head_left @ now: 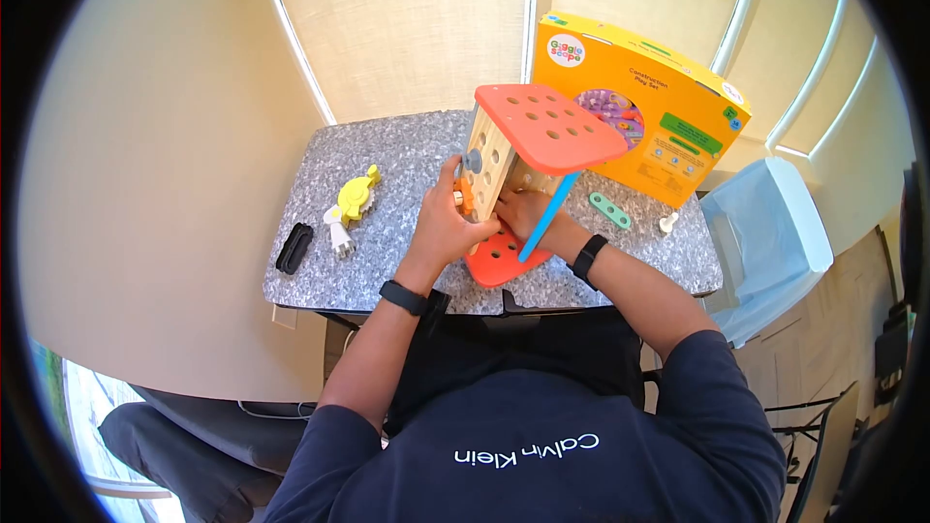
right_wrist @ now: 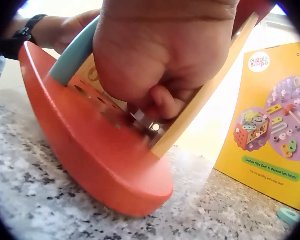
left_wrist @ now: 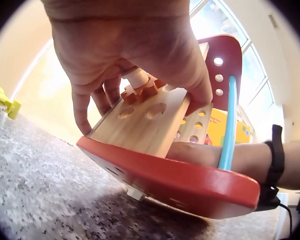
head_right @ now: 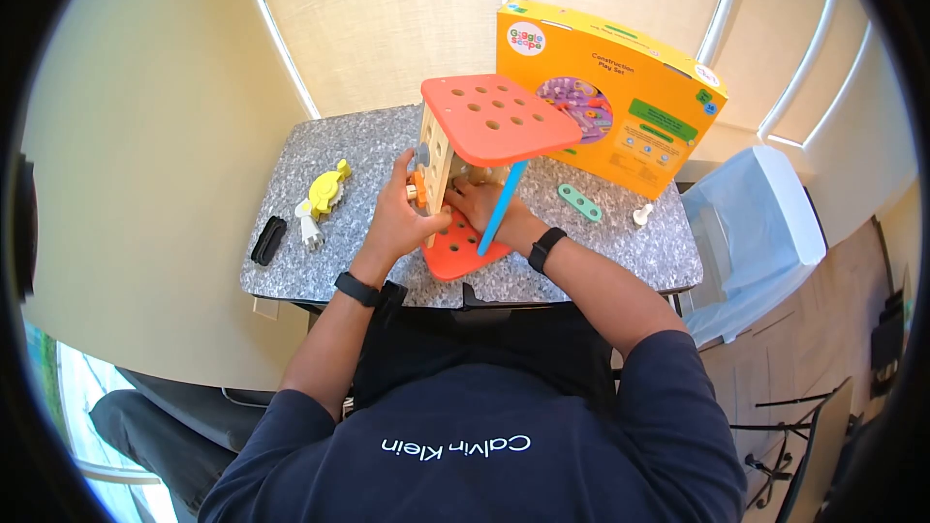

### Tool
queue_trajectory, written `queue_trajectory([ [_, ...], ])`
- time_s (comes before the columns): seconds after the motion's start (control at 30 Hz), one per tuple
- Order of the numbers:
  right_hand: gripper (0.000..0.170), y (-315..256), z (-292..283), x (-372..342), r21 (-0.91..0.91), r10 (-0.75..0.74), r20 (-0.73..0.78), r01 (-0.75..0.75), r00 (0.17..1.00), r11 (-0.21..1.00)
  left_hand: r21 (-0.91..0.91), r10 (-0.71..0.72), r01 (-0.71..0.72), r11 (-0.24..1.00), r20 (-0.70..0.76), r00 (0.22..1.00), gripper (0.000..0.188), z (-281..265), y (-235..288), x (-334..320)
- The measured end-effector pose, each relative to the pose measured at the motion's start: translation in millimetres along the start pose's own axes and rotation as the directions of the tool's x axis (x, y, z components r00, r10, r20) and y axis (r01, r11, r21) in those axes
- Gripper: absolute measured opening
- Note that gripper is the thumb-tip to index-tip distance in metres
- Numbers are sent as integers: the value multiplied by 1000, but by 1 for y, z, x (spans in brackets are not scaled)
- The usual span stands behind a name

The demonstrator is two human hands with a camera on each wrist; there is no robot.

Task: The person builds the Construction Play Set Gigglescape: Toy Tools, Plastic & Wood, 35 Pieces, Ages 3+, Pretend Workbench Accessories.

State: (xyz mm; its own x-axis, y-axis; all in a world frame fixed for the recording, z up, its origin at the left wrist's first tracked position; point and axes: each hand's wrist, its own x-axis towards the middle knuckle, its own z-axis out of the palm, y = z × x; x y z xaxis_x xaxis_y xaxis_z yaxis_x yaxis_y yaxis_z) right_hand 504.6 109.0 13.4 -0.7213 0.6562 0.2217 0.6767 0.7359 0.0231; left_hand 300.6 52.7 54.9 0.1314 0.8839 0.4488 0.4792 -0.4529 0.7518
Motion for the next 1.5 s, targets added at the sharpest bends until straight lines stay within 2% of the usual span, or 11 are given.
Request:
queue_trajectory([
  [0.13,42,-4,-7,1,-6,1,26,0,1000,1000,114,41,-37,993,-33,999,101,2,-4,0],
  [0.33,43,-8,0,-1,1,115,-33,-115,993,993,89,54,-50,995,-38,998,101,4,-6,-1],
  [0.5,42,-1,3,-2,-34,1,-62,-3,998,999,97,60,-56,994,-42,997,102,2,-3,-1],
  [0.63,42,-8,-7,-1,-30,97,48,-96,994,995,58,47,-44,997,-53,997,103,5,-4,-3],
  [0.9,37,2,13,1,33,69,-174,-64,982,997,56,44,-41,998,-47,998,102,5,-3,-4],
  [0.93,37,-1,6,1,33,69,-172,-65,983,997,86,57,-52,995,-60,997,102,6,-4,-4],
  [1.0,38,-8,-8,2,51,134,11,-135,991,990,89,59,-53,995,-63,996,102,6,-5,-4],
  [1.2,41,9,3,-1,113,-41,-90,52,995,992,24,10,-9,1000,-43,999,103,1,-1,-2],
  [1.33,37,4,-6,-3,97,-54,-107,65,993,993,47,10,-9,999,-36,999,104,0,5,-3],
  [1.4,30,7,3,2,-47,-30,-86,26,996,999,55,15,-13,998,-39,999,103,0,5,-3],
  [1.5,25,12,13,6,84,46,-49,-42,998,996,36,27,-25,999,-61,998,102,4,-3,-4],
])
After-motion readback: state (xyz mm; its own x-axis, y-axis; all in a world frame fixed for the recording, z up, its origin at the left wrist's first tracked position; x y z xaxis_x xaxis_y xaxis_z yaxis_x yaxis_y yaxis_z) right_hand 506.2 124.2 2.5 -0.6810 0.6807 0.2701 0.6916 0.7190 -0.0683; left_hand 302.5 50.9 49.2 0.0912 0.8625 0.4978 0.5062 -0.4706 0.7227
